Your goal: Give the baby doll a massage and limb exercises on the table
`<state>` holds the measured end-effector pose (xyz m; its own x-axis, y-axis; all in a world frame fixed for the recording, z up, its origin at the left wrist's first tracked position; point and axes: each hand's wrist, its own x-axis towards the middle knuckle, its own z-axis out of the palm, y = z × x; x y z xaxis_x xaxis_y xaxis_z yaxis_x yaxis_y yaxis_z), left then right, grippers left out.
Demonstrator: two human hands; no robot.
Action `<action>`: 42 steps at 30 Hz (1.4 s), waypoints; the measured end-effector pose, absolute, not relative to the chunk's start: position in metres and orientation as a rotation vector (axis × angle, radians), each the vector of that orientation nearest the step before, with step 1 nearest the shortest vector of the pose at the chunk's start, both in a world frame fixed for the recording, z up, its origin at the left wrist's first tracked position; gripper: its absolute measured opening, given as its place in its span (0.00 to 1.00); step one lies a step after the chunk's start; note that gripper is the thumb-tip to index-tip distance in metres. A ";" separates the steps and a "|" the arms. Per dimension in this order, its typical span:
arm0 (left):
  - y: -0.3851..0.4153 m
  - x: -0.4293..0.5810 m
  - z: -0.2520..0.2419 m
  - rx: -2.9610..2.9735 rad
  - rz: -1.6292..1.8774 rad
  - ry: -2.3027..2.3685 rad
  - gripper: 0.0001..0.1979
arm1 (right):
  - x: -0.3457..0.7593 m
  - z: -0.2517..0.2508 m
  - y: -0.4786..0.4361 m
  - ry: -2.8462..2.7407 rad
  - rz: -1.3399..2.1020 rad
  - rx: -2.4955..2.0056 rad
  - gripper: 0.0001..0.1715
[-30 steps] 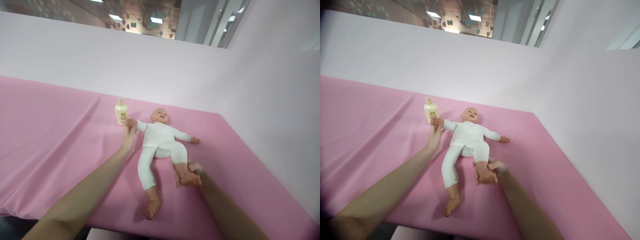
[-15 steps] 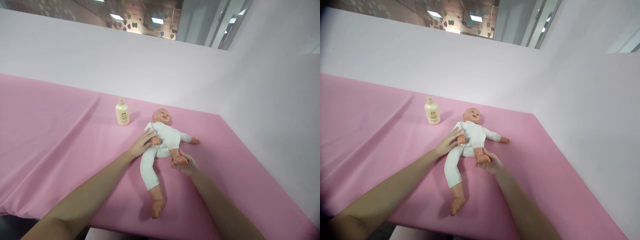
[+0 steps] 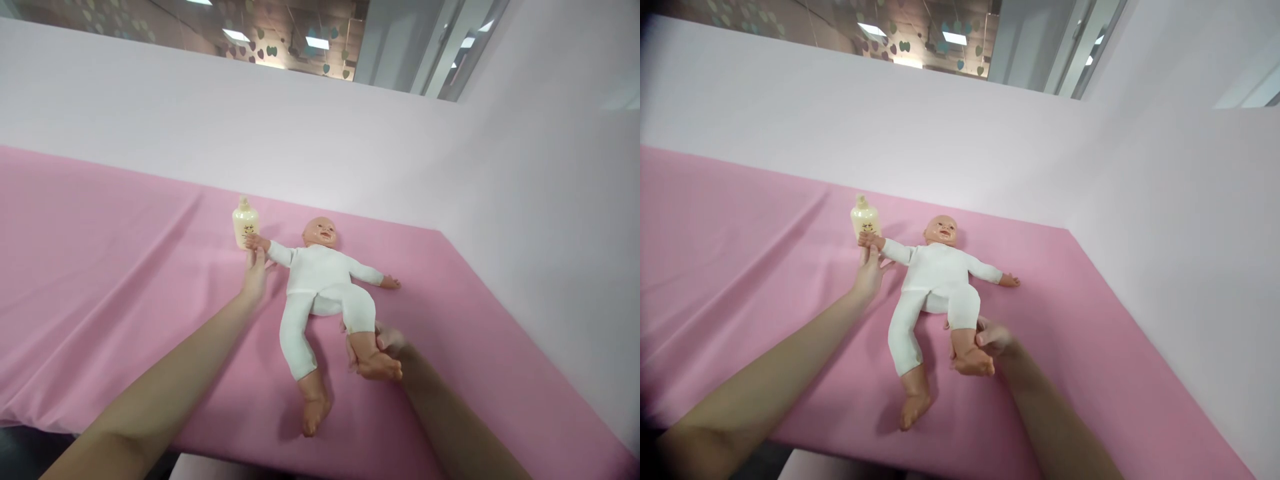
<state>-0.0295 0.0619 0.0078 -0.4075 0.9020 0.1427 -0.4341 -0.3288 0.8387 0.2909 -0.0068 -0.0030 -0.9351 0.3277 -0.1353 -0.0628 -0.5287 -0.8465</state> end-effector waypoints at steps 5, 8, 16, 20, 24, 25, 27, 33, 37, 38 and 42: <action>0.069 -0.044 0.004 0.340 1.784 0.921 0.22 | 0.282 0.013 -0.016 -1.758 2.603 -0.339 0.33; 0.071 -0.046 0.004 0.142 1.784 0.935 0.22 | 0.273 0.026 -0.020 -1.967 2.559 -0.561 0.29; 0.073 -0.045 0.005 0.145 1.798 0.925 0.12 | 0.267 0.034 -0.024 -2.004 2.573 -0.570 0.26; 0.070 -0.044 0.003 0.292 1.845 0.910 0.12 | 0.270 0.031 -0.021 -1.938 2.613 -0.488 0.27; 0.063 -0.038 0.007 0.580 1.934 0.860 0.16 | 0.275 0.024 -0.019 -1.774 2.762 -0.262 0.31; 0.062 -0.036 0.008 0.662 1.947 0.872 0.17 | 0.277 0.021 -0.019 -1.717 2.784 -0.190 0.31; 0.059 -0.032 0.011 0.850 1.950 0.908 0.20 | 0.281 0.016 -0.018 -1.624 2.796 -0.084 0.31; 0.048 -0.023 0.008 1.669 1.733 1.048 0.20 | 0.292 0.002 -0.011 -1.446 2.715 -0.205 0.34; 0.040 -0.023 0.007 2.196 1.405 1.071 0.21 | 0.289 -0.001 -0.007 -1.333 2.398 -0.469 0.27; 0.039 -0.023 0.007 2.277 1.372 1.055 0.21 | 0.286 0.000 -0.007 -1.295 2.302 -0.513 0.28; 0.039 -0.024 0.007 2.490 1.294 1.010 0.20 | 0.276 0.009 -0.015 -1.198 2.092 -0.561 0.28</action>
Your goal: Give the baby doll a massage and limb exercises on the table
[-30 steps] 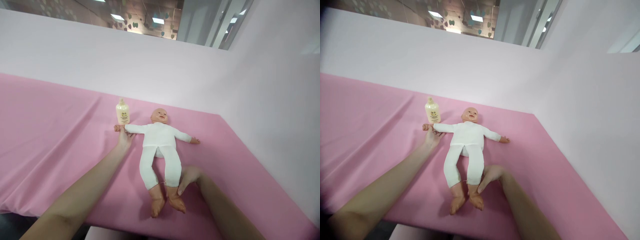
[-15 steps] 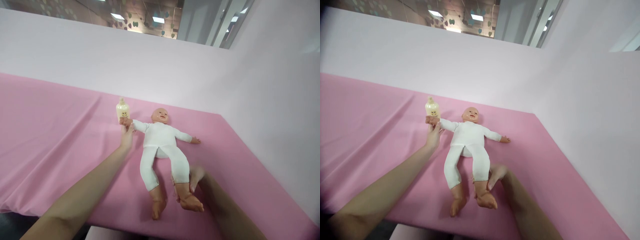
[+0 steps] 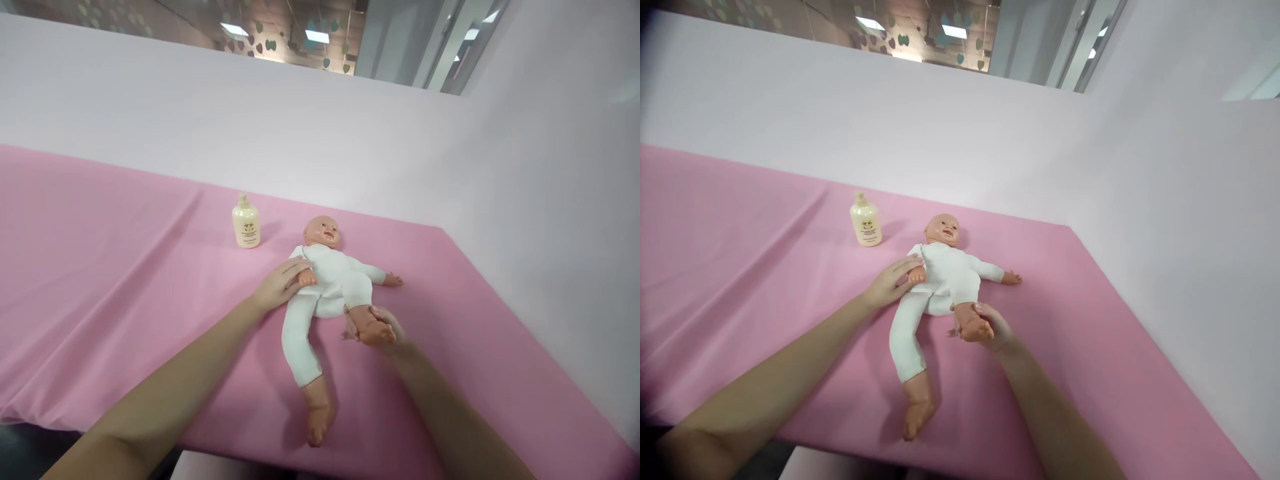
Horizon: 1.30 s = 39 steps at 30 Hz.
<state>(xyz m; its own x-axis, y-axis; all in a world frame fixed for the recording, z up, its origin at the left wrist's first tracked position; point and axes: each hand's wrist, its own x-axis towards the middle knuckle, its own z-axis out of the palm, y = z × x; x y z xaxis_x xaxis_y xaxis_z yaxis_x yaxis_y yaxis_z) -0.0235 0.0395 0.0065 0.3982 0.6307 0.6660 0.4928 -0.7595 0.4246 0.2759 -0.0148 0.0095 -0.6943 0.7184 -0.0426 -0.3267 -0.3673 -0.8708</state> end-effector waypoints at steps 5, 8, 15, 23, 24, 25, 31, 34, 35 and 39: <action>0.042 -0.022 0.004 2.608 1.230 1.010 0.19 | 0.267 0.019 -0.023 -1.162 2.046 -0.611 0.24; 0.041 -0.022 0.005 2.625 1.217 1.010 0.18 | 0.264 0.018 -0.023 -1.121 2.046 -0.646 0.20; 0.042 -0.026 0.012 2.086 1.448 1.101 0.19 | 0.271 0.019 -0.024 -1.259 2.125 -0.658 0.21; 0.067 -0.047 0.009 0.879 1.879 0.977 0.21 | 0.272 0.023 -0.025 -1.911 2.494 -0.573 0.25; 0.069 -0.051 0.008 0.780 1.868 0.982 0.19 | 0.270 0.024 -0.025 -1.984 2.496 -0.588 0.24; 0.071 -0.054 0.006 0.686 1.841 0.990 0.17 | 0.267 0.025 -0.026 -2.031 2.493 -0.595 0.23; 0.078 -0.064 -0.001 0.316 1.716 1.042 0.10 | 0.264 0.028 -0.024 -2.043 2.478 -0.578 0.24; 0.077 -0.063 -0.001 0.428 1.736 1.000 0.11 | 0.261 0.034 -0.021 -2.096 2.547 -0.456 0.22; 0.075 -0.062 0.000 0.465 1.754 0.980 0.12 | 0.260 0.036 -0.020 -2.117 2.585 -0.377 0.22; 0.067 -0.053 0.010 0.608 1.840 0.930 0.16 | 0.262 0.032 -0.020 -1.974 2.657 -0.114 0.26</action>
